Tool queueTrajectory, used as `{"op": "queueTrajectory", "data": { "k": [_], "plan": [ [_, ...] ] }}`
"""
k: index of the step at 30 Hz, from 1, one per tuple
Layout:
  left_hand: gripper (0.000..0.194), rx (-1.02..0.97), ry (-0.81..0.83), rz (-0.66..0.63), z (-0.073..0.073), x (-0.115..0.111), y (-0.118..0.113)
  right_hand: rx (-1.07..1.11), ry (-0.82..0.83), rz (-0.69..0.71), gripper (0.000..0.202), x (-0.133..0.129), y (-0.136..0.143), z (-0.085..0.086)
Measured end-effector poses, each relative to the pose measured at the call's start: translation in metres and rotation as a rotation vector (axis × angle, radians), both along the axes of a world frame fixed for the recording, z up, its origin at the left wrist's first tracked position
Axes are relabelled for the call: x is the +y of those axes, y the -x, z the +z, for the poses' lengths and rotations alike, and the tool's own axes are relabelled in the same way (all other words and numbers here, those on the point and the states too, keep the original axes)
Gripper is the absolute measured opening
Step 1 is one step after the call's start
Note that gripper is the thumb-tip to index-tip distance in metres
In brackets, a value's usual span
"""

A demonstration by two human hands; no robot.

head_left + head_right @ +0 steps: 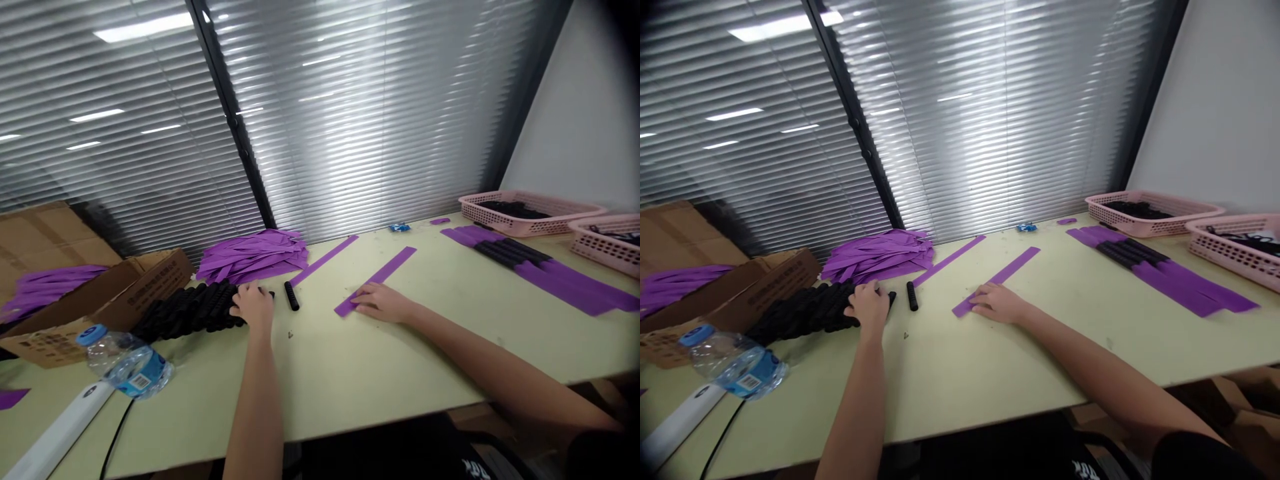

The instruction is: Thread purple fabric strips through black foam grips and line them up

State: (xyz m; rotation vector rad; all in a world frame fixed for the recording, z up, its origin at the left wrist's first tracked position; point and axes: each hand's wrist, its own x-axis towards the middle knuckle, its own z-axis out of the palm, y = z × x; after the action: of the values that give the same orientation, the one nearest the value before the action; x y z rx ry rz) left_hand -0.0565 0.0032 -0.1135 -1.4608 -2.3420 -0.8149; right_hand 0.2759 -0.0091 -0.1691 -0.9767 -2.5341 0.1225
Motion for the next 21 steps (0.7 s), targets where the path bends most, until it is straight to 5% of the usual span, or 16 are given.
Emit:
{"op": "queueTrajectory", "data": {
  "k": [10,21],
  "plan": [
    [0.037,0.086,0.314,-0.235,-0.038,0.007,-0.053,-0.011,0.002,-0.011,0.039,-0.002,0.001,0.003],
    [0.027,0.07,0.387,-0.212,-0.037,0.005,-0.062,0.003,-0.011,-0.024,0.038,0.001,0.001,-0.003]
  ]
}}
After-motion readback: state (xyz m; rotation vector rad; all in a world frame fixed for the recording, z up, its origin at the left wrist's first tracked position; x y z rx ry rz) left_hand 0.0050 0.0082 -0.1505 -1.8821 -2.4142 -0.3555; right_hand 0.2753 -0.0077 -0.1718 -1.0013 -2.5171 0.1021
